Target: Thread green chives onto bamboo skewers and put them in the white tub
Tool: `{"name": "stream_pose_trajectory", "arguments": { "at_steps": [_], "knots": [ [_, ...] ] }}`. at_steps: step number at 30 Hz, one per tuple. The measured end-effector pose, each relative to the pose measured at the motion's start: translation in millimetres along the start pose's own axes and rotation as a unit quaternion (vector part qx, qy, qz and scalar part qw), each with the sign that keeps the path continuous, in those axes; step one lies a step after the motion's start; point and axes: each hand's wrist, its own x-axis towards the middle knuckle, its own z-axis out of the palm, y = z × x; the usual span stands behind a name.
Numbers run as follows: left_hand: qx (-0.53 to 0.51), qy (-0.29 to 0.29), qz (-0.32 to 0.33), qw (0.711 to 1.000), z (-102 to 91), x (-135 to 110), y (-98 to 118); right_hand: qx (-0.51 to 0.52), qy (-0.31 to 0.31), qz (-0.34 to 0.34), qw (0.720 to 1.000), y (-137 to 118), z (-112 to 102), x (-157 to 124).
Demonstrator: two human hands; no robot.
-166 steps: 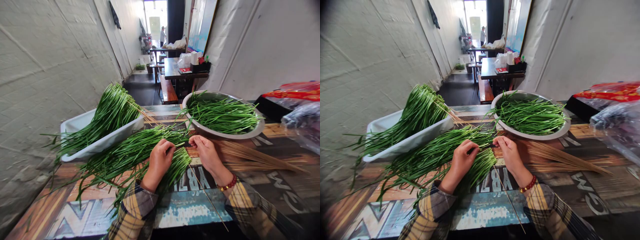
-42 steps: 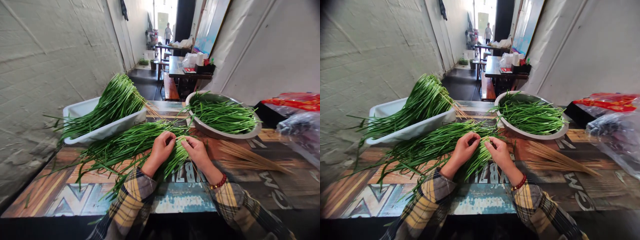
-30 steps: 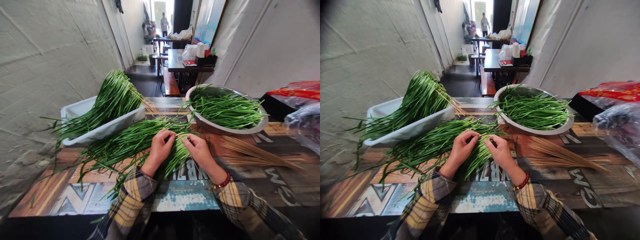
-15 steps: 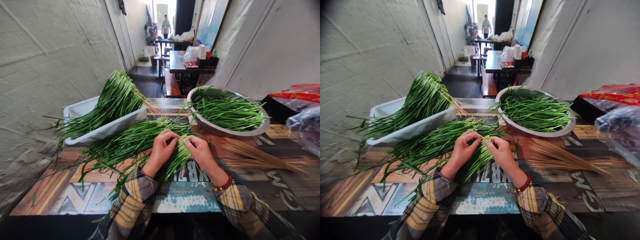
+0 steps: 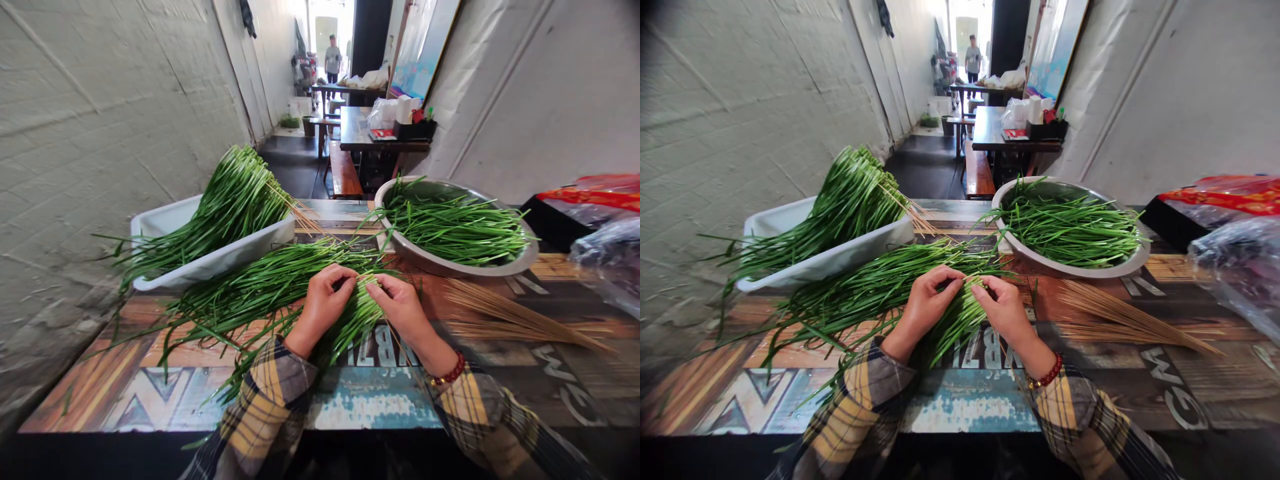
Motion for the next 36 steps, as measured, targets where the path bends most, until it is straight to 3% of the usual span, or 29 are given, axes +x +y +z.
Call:
{"name": "stream_pose_trajectory", "arguments": {
  "at_steps": [19, 36],
  "knots": [
    [0.007, -0.015, 0.024, 1.0, -1.0, 0.6, -1.5, -0.008, 0.008, 0.0, 1.0, -0.1, -0.2, -0.1],
    [-0.027, -0.026, -0.033, 0.999, -1.6, 0.4, 0.3, 0.012, 0.004, 0.003, 1.0, -3.4, -0.6, -0.8]
  ]
}}
